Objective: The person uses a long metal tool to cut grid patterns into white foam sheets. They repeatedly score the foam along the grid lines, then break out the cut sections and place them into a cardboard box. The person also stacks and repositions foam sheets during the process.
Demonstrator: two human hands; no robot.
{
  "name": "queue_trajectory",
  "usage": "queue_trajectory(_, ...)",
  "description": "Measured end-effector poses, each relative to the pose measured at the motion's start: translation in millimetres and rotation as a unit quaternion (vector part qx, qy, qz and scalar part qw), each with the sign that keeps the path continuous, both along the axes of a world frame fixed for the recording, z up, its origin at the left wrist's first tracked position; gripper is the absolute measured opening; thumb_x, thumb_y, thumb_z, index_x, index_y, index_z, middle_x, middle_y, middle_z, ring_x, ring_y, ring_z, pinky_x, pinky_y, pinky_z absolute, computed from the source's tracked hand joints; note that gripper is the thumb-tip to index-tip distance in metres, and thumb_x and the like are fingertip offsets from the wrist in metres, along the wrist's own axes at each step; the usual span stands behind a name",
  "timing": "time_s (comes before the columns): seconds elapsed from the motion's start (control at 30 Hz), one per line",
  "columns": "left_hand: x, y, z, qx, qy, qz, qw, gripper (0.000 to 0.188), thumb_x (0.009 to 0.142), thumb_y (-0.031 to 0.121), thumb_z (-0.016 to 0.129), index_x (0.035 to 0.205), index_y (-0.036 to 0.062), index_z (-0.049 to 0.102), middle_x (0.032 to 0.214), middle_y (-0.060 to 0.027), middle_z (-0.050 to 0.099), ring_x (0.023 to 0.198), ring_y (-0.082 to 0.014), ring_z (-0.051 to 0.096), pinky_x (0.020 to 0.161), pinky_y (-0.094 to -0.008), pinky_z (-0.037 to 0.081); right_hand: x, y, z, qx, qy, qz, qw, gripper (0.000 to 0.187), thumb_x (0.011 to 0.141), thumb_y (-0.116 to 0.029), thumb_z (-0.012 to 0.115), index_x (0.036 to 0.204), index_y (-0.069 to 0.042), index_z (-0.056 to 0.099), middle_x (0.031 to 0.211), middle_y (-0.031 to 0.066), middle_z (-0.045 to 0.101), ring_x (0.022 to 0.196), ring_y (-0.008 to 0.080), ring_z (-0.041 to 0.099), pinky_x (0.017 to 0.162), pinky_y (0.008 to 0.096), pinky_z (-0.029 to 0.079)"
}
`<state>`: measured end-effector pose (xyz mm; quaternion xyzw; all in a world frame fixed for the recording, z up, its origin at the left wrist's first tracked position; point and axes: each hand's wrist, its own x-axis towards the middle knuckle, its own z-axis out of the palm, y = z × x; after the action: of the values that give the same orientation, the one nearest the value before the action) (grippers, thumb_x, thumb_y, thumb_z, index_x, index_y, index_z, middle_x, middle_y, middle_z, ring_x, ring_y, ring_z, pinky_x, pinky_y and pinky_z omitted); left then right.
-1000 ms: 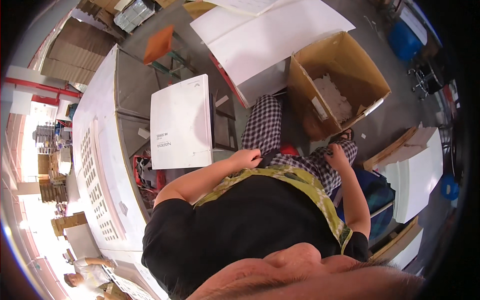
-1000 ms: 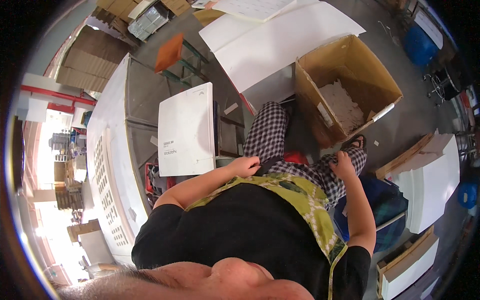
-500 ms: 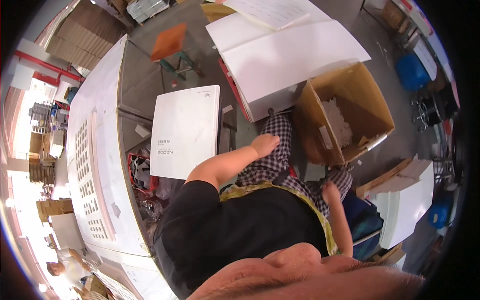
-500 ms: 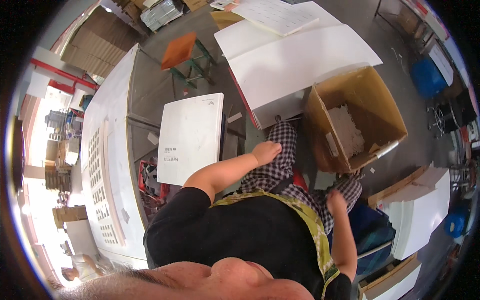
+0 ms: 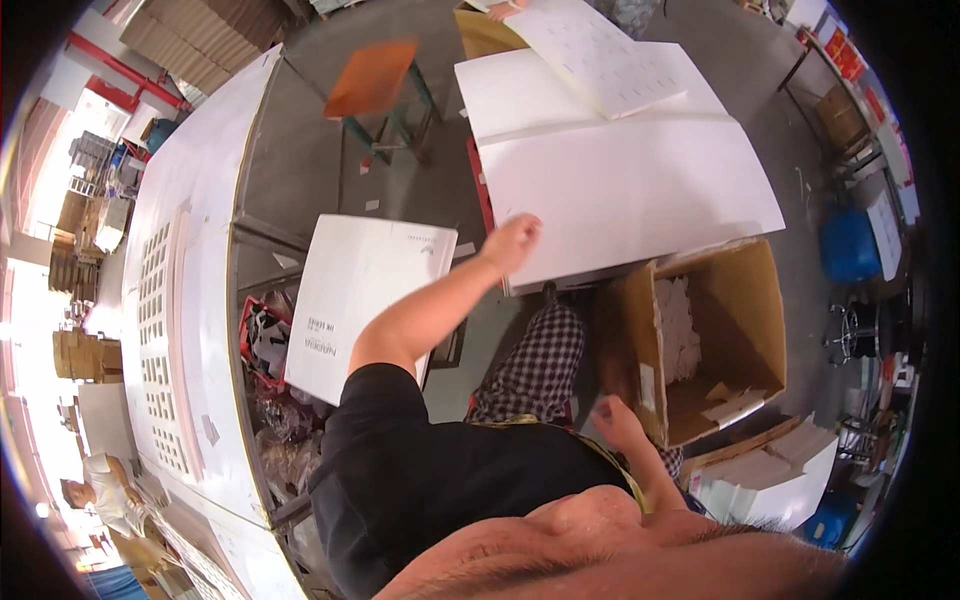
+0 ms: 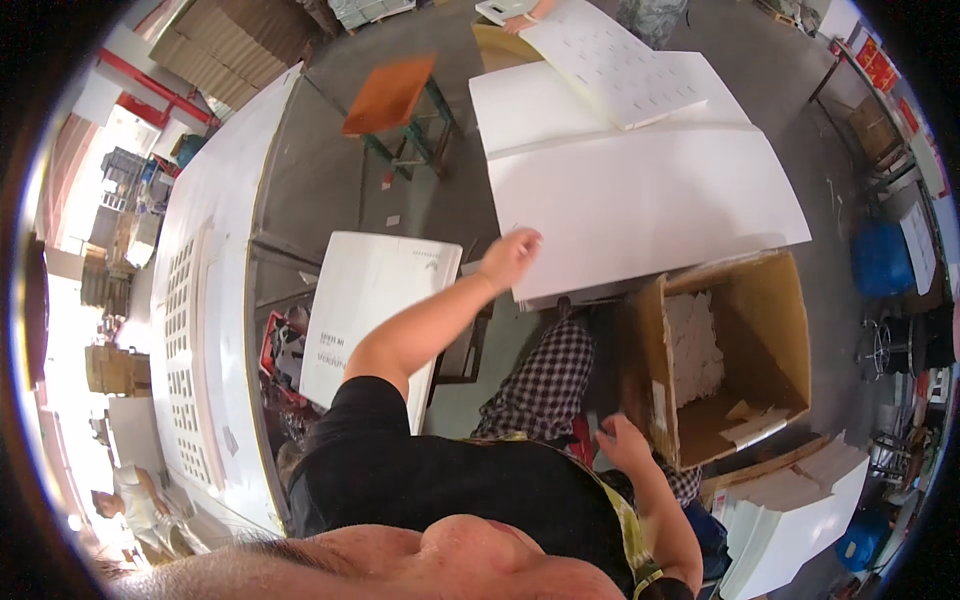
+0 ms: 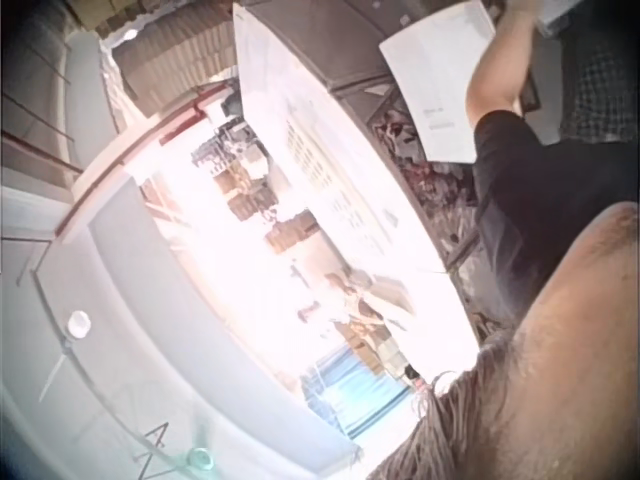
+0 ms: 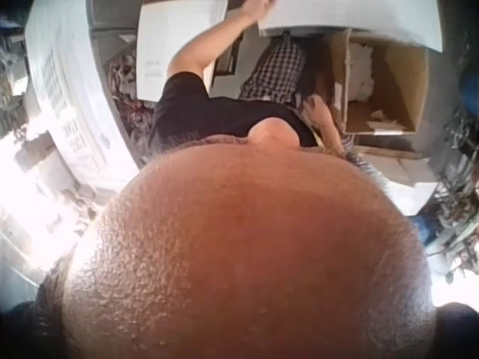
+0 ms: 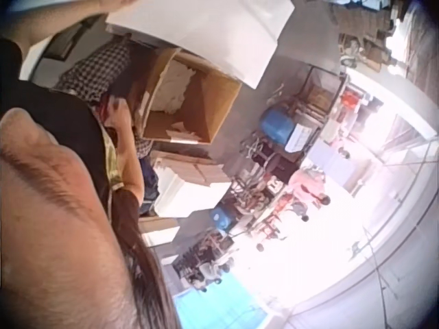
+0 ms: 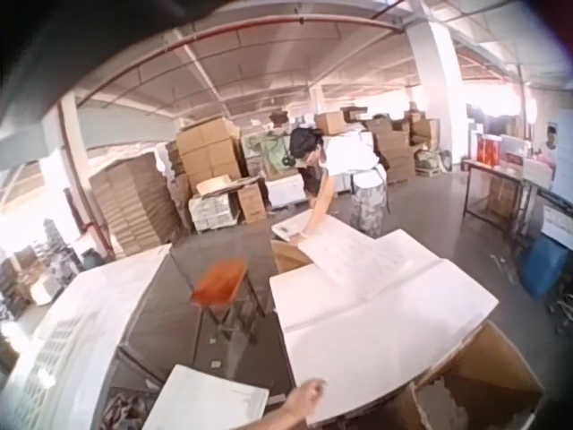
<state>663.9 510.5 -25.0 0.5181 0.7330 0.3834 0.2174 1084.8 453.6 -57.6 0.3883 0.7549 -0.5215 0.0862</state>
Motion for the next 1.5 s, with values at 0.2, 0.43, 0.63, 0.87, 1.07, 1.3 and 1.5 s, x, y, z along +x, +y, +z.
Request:
queue_trajectory(0.2, -174.9, 108.8, -59.0, -0.116, 0.192, 0.125, 0.967, 0.039, 0.09, 0.029, 0.054, 0.12, 0.0037, 0.051, 0.129, -0.016, 0.049, 0.117, -0.0324, 0.049, 0.097, -0.0421, 0.043, -135.5, 90.3, 0.2, -0.428, 0.203, -0.387, 0.791, 0.069, 0.095, -0.04, 0.05, 0.145, -0.007, 0.016, 0.148, 0.0155, 0.024, 0.136, 0.0283, 0.028, 0.107, 0.0462, 0.029)
queue_trajectory(0.43, -214.0, 185.3, -62.7, -0.215, 0.243, 0.103, 0.94, 0.037, 0.09, 0.028, 0.052, 0.116, 0.0029, 0.054, 0.122, -0.0208, 0.052, 0.114, -0.0355, 0.051, 0.092, -0.0444, 0.045, -211.4, 157.1, -56.0, -0.461, 0.31, -0.511, 0.656, 0.074, 0.096, -0.048, 0.04, 0.149, -0.015, 0.003, 0.155, 0.0066, 0.002, 0.143, 0.0233, 0.003, 0.115, 0.0462, 0.008)
queue_trajectory(0.63, -202.8, 209.3, -66.8, -0.256, 0.33, 0.101, 0.903, 0.044, 0.093, 0.041, 0.044, 0.112, 0.0036, 0.055, 0.123, -0.0154, 0.051, 0.115, -0.0303, 0.051, 0.091, -0.0439, 0.047, -253.2, 185.7, -29.6, -0.486, 0.382, -0.525, 0.585, 0.059, 0.099, -0.045, 0.029, 0.145, -0.008, 0.023, 0.148, 0.0072, 0.027, 0.136, 0.0254, 0.026, 0.111, 0.0432, 0.023)
queue_trajectory(0.87, -211.9, 227.2, -59.3, -0.298, 0.283, 0.115, 0.904, 0.059, 0.094, 0.054, 0.035, 0.121, 0.0039, 0.053, 0.129, -0.0154, 0.048, 0.121, -0.0301, 0.047, 0.096, -0.0467, 0.043, -265.8, 191.8, -32.4, -0.492, 0.395, -0.536, 0.561, 0.054, 0.099, -0.039, 0.027, 0.141, -0.005, 0.03, 0.144, 0.0095, 0.033, 0.132, 0.0265, 0.034, 0.105, 0.0422, 0.032)
queue_trajectory(1.07, -214.7, 238.3, -50.3, -0.367, 0.26, 0.115, 0.886, 0.075, 0.09, 0.067, 0.026, 0.122, 0.0061, 0.056, 0.129, -0.0123, 0.05, 0.125, -0.0303, 0.043, 0.097, -0.0501, 0.039, -264.1, 192.0, -31.7, -0.496, 0.393, -0.544, 0.551, 0.052, 0.099, -0.036, 0.027, 0.14, -0.005, 0.03, 0.144, 0.0103, 0.033, 0.132, 0.0266, 0.033, 0.106, 0.043, 0.031)
queue_trajectory(1.3, -219.1, 237.7, -41.9, -0.394, 0.273, 0.056, 0.876, 0.08, 0.087, 0.073, 0.02, 0.124, 0.0133, 0.058, 0.13, -0.0125, 0.05, 0.124, -0.0299, 0.044, 0.099, -0.0494, 0.038, -257.8, 190.4, -34.5, -0.504, 0.388, -0.533, 0.558, 0.054, 0.099, -0.037, 0.027, 0.143, -0.006, 0.025, 0.146, 0.0096, 0.027, 0.134, 0.027, 0.028, 0.108, 0.0445, 0.028)
queue_trajectory(1.5, -207.2, 221.8, -10.3, -0.298, 0.282, 0.006, 0.912, 0.074, 0.085, 0.07, 0.036, 0.119, 0.009, 0.061, 0.123, -0.0179, 0.056, 0.115, -0.0303, 0.054, 0.095, -0.0427, 0.043, -249.5, 185.4, -31.6, -0.499, 0.365, -0.56, 0.551, 0.055, 0.098, -0.041, 0.034, 0.143, -0.009, 0.026, 0.145, 0.0086, 0.027, 0.133, 0.027, 0.03, 0.11, 0.0482, 0.025)
